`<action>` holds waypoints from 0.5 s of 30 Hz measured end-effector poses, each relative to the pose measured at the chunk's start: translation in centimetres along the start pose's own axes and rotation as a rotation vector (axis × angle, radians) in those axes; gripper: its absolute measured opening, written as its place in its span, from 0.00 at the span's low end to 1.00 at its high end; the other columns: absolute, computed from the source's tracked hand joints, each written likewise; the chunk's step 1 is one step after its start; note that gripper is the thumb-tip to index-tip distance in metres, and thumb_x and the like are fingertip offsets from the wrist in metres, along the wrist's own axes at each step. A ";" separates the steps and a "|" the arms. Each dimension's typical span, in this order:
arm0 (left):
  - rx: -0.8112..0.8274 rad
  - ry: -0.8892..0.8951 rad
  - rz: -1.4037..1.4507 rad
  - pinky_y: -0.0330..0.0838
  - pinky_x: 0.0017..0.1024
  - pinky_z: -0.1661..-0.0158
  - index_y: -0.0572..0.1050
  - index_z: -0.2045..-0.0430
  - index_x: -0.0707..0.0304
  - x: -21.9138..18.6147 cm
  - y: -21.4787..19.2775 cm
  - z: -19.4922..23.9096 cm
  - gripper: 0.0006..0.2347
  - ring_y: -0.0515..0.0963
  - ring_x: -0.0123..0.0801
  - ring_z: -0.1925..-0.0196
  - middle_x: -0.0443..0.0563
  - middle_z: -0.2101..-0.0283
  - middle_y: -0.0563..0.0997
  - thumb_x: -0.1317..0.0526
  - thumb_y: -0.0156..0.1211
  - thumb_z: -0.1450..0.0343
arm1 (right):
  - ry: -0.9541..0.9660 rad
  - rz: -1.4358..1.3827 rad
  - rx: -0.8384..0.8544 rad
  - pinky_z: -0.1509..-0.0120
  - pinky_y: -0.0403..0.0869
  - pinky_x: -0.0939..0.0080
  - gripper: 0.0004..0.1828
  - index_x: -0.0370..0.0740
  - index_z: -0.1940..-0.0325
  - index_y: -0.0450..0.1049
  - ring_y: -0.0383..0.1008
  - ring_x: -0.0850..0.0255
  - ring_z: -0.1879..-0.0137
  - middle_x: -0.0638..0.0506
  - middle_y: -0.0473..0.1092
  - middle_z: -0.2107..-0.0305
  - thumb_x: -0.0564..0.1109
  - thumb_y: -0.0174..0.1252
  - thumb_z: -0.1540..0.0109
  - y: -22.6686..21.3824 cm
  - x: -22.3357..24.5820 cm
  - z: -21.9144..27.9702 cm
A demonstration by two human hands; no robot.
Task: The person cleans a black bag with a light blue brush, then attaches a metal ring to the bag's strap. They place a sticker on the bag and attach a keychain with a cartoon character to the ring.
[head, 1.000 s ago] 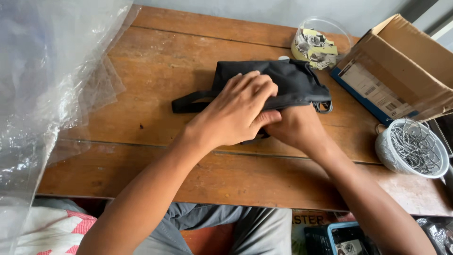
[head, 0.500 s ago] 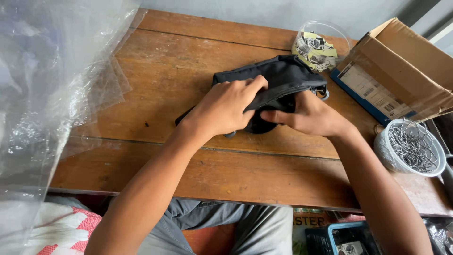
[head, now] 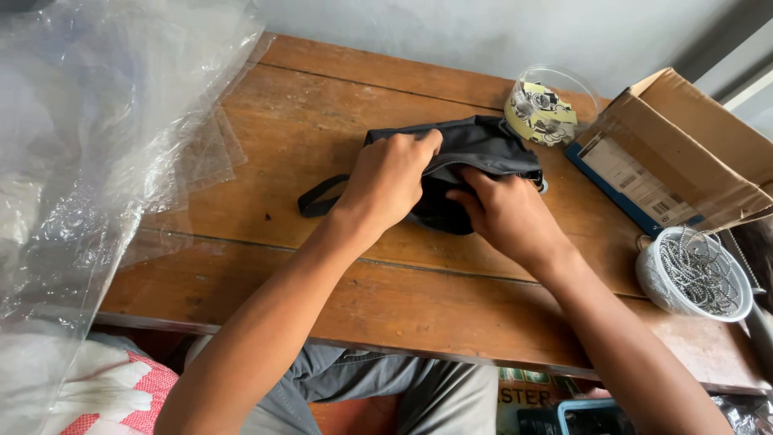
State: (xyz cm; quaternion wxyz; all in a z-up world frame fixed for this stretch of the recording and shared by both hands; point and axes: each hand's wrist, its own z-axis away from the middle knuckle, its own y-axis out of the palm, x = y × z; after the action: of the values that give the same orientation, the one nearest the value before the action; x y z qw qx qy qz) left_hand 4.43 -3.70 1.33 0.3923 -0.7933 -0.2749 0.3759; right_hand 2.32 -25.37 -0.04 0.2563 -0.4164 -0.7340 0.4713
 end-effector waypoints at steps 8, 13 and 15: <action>0.185 0.089 0.160 0.81 0.60 0.61 0.68 0.48 0.70 -1.6 -1.5 0.8 0.23 0.83 0.72 0.58 0.75 0.59 0.82 0.73 0.70 0.37 | 0.000 0.460 0.022 0.78 0.72 0.47 0.06 0.51 0.65 0.77 0.74 0.46 0.82 0.55 0.65 0.89 0.47 0.55 0.41 5.1 -0.6 0.3; 0.169 0.113 0.176 0.80 0.61 0.62 0.73 0.56 0.71 -1.6 -2.4 0.8 0.14 0.83 0.72 0.60 0.74 0.62 0.83 0.63 0.66 0.31 | -0.073 0.429 0.022 0.77 0.73 0.48 0.09 0.49 0.66 0.77 0.74 0.48 0.81 0.53 0.67 0.88 0.52 0.55 0.40 2.9 1.1 -1.0; 0.103 0.083 0.049 0.82 0.53 0.65 0.74 0.54 0.67 -1.5 -1.7 0.5 0.13 0.86 0.62 0.64 0.65 0.66 0.84 0.64 0.66 0.30 | -0.078 0.226 -0.018 0.75 0.72 0.41 0.17 0.38 0.64 0.76 0.75 0.38 0.77 0.45 0.67 0.86 0.55 0.56 0.39 2.7 1.0 -1.4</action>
State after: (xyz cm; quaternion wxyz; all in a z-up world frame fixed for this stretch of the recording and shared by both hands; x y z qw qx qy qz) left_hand 2.95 -3.66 3.06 0.4345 -0.7933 -0.2192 0.3658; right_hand 3.91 -23.30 -1.95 0.1690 -0.4801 -0.6960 0.5064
